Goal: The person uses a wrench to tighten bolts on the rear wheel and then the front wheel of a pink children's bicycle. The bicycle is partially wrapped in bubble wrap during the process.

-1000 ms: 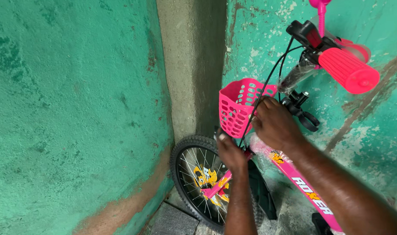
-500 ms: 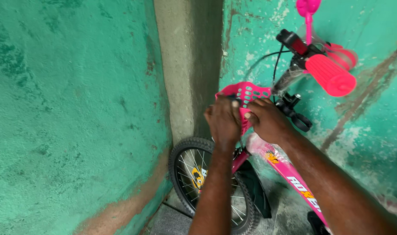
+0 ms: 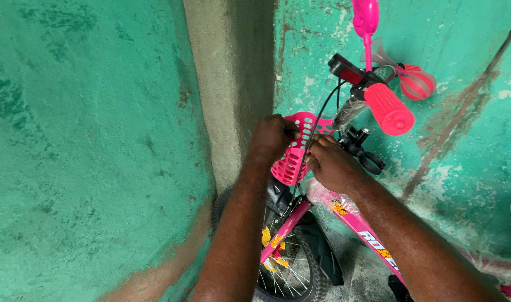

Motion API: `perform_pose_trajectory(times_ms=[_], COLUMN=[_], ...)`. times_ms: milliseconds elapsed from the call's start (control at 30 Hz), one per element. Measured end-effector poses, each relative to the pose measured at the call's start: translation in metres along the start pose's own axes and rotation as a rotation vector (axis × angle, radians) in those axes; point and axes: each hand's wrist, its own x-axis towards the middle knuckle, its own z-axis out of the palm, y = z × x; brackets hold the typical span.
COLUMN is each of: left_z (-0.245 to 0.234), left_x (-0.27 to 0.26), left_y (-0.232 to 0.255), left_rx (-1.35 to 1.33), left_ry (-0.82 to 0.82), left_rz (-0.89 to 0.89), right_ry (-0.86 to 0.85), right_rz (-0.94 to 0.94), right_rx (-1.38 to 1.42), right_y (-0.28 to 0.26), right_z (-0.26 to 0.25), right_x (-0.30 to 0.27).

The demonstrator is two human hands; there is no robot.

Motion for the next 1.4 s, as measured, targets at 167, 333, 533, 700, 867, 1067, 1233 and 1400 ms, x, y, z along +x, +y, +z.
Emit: perform_pose_trajectory(times_ms=[167, 333, 533, 700, 867, 1067, 1233, 1400], left_z=[-0.027, -0.019, -0.021, -0.015, 0.05, 0.114, 0.112, 0.112], left_x=[0.011, 0.002, -0.001, -0.064, -0.112, -0.14, -0.161, -0.16], left_y=[0.011, 0.029, 0.034, 0.052, 0.076, 0.087, 0.064, 0.041], left_rx=[0.403, 0.393, 0.068, -0.629, -0.382, -0.27, 0.045, 0.052], left_ry=[-0.465, -0.533, -0.337, 0.456, 0.947, 0.711, 0.517, 0.357], left_rz=[-0.201, -0.189, -0.056, -0.259, -0.49, -0.107, -0.278, -0.351], right_ry=[0.123, 0.054, 0.061, 0.069, 0.103, -0.082, 0.07, 0.422], right_rz=[-0.096, -0.023, 0.058, 0.102, 0.049, 0.068, -0.055, 0.068], right_rx=[-0.036, -0.038, -0.054, -0.124, -0.136, -0.064, -0.127, 0.101], right_y=[-0.001, -0.004, -0.007, 0.002, 0.005, -0.006, -0.016, -0.036], right_z=[0.008, 0.001, 0.005, 0.018, 0.023, -0.007, -0.011, -0.009], right_x=[-0.002, -0.004, -0.003, 0.0, -0.005, -0.001, -0.013, -0.041])
